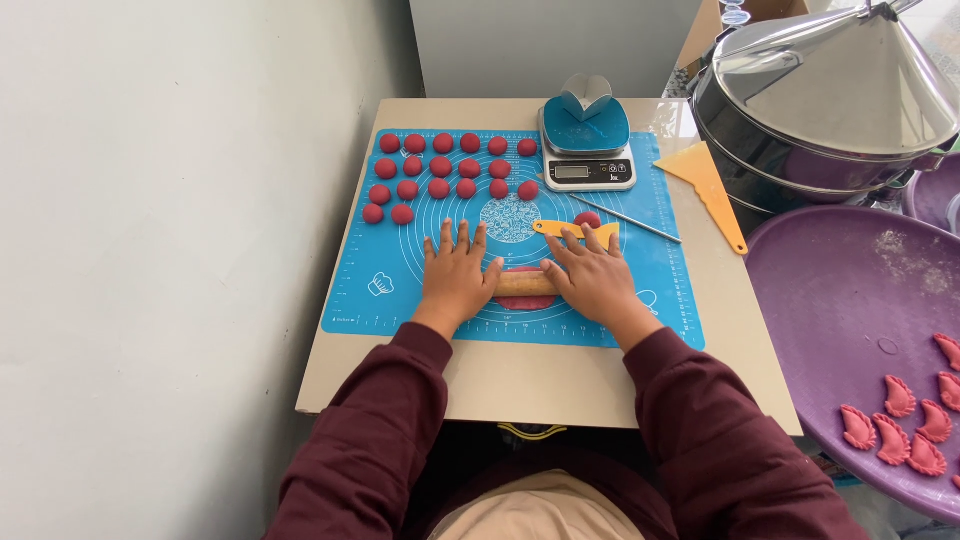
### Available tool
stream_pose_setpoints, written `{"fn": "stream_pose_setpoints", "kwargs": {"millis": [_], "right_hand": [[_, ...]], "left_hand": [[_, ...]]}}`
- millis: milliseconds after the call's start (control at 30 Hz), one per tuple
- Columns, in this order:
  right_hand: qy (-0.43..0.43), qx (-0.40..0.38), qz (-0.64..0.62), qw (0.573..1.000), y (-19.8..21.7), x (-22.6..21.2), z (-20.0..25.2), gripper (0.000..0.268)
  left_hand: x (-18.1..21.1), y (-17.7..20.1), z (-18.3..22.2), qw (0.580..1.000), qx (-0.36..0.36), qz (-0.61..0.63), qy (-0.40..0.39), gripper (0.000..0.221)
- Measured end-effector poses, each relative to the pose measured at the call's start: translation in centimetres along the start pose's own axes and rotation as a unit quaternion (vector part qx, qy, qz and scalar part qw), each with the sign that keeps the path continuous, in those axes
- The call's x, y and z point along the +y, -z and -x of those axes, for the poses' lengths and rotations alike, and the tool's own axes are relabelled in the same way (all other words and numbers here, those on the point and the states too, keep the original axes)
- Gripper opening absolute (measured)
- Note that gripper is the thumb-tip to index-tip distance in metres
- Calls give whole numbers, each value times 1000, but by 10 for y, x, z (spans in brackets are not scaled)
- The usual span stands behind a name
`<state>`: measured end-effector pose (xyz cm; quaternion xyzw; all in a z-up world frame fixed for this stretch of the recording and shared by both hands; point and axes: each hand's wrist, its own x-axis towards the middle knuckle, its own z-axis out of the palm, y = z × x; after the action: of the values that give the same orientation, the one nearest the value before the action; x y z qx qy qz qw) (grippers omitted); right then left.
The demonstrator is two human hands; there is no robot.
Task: Shaping and rolling out pink dough balls on a silicone mat using a rolling pin and a plastic scraper to prepare pastries.
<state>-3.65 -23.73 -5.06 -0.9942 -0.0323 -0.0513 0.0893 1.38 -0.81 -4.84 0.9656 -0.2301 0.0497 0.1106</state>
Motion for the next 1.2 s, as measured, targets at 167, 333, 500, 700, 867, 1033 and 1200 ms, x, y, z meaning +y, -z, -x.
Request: {"fn": "stream_pose_setpoints", "kwargs": {"millis": [167, 333, 500, 700, 867, 1033, 1200], "right_hand": [[-37, -70, 12, 997, 5, 7, -35, 71], [-53, -98, 22, 994, 10, 4, -40, 73], [-26, -54, 14, 998, 12, -1, -22, 67], [47, -24, 3, 999, 2, 11, -15, 62], [95, -64, -54, 992, 35, -3, -3, 59], [110, -67, -46, 991, 13, 16, -6, 45], [136, 41, 16, 990, 14, 19, -5, 37]], "left_hand": [[-10, 0, -37, 997, -69, 5, 34, 80], [-8, 10, -44, 993, -105, 15, 47, 84], [-6, 7, -25, 999, -28, 23, 7, 77], [-10, -10, -16, 993, 76, 76, -39, 58], [-17, 1, -12, 954, 101, 280, 14, 36], [-23, 7, -9, 900, 142, 409, 57, 29], [-33, 1, -18, 782, 127, 604, 85, 60]]}}
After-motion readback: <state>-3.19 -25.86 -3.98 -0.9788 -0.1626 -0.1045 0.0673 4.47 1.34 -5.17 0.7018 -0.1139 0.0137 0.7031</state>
